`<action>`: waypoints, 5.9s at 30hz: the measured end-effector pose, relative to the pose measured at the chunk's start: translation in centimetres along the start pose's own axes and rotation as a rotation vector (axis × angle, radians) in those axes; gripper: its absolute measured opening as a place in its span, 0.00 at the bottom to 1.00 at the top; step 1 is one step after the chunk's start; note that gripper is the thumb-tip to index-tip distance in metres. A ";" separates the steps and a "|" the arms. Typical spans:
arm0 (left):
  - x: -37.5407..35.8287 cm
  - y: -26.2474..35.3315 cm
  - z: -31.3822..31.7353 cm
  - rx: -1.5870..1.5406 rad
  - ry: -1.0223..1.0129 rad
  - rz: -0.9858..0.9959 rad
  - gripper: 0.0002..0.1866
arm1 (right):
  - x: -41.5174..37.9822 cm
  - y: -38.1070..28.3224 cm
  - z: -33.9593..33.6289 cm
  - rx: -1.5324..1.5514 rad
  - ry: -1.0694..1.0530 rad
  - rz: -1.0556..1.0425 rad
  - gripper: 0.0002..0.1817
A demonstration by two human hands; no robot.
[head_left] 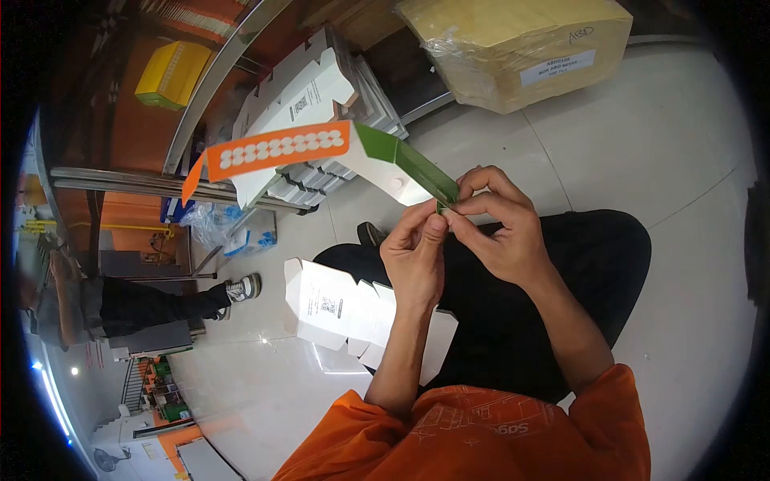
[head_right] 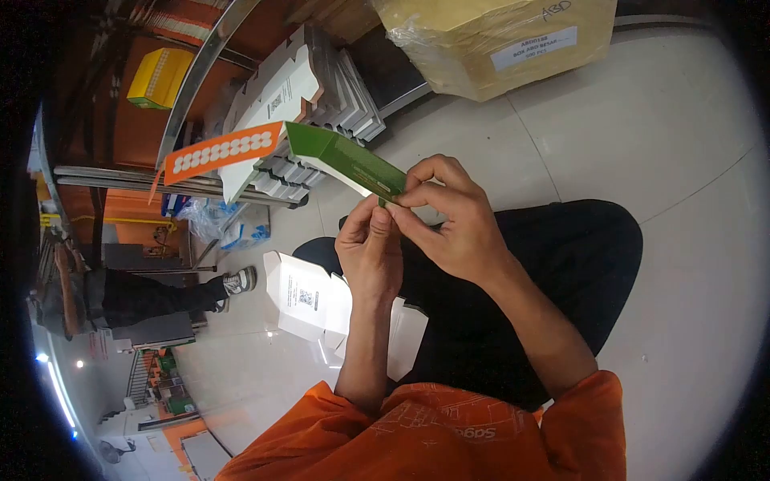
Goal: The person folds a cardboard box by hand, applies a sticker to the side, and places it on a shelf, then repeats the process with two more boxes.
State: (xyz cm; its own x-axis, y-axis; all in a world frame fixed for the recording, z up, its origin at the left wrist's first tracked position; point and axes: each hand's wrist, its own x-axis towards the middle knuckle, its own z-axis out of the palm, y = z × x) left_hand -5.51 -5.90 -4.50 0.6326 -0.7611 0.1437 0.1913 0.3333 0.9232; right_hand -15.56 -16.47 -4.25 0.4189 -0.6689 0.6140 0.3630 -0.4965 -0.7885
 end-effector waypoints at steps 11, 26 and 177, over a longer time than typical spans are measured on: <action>0.3 0.3 0.3 0.024 -0.036 0.004 0.12 | -0.7 -0.1 0.9 0.237 0.072 0.232 0.07; 2.5 6.3 -0.7 0.348 -0.284 -0.211 0.32 | -1.0 0.5 1.5 0.249 0.022 0.305 0.16; -2.3 1.8 -2.4 0.044 0.136 -0.209 0.22 | 0.5 -1.1 -1.9 0.422 -0.468 0.152 0.12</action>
State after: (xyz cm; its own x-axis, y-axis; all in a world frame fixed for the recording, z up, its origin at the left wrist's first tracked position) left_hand -4.78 -2.17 -4.02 0.6783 -0.7281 -0.0988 0.2977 0.1495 0.9429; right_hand -17.37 -17.30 -3.16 0.7752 -0.3557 0.5221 0.5271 -0.0913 -0.8449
